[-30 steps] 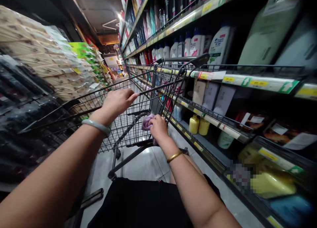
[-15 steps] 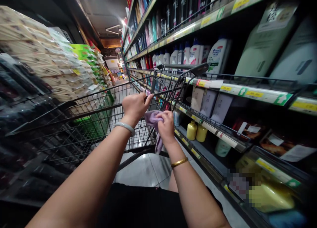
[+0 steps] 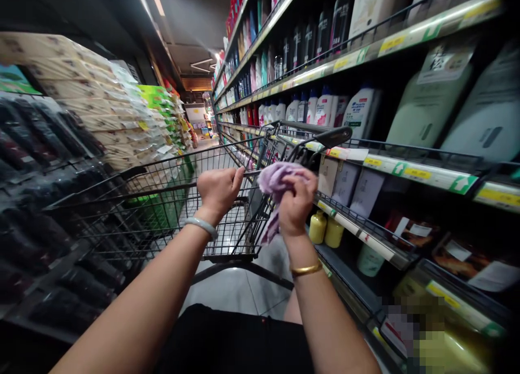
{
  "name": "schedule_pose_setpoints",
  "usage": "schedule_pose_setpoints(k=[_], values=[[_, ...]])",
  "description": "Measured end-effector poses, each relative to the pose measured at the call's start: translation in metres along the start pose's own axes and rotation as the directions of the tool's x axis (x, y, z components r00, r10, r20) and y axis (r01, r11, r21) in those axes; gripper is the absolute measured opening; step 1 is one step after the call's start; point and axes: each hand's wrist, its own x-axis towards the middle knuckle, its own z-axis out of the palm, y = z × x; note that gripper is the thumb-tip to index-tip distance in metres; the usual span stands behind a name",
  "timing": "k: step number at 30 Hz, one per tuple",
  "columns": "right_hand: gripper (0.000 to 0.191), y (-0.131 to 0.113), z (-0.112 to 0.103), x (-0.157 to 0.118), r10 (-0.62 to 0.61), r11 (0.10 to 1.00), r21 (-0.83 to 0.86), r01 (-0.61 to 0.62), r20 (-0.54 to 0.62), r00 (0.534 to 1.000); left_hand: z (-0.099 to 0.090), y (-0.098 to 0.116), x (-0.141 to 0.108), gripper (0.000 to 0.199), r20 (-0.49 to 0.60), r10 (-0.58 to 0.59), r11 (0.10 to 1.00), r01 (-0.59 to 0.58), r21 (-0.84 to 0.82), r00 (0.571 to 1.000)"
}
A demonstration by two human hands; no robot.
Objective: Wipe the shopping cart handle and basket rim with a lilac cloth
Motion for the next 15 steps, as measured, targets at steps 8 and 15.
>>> schedule_pose_setpoints(k=[8,15], values=[[0.031,-0.022,-0.005,0.048,-0.206,0.978,-0.023,0.206,0.004,0.979,-0.003,-0.01,-0.005,0.074,-0.017,0.001,1.0,-0.001,-0.004,1.0],[0.025,0.007,-0.052,0.098,-0.327,0.94,-0.126,0.316,-0.069,0.943,-0.008,-0.012,-0.006,0.072,-0.011,0.012,1.0,-0.012,-0.01,1.0]])
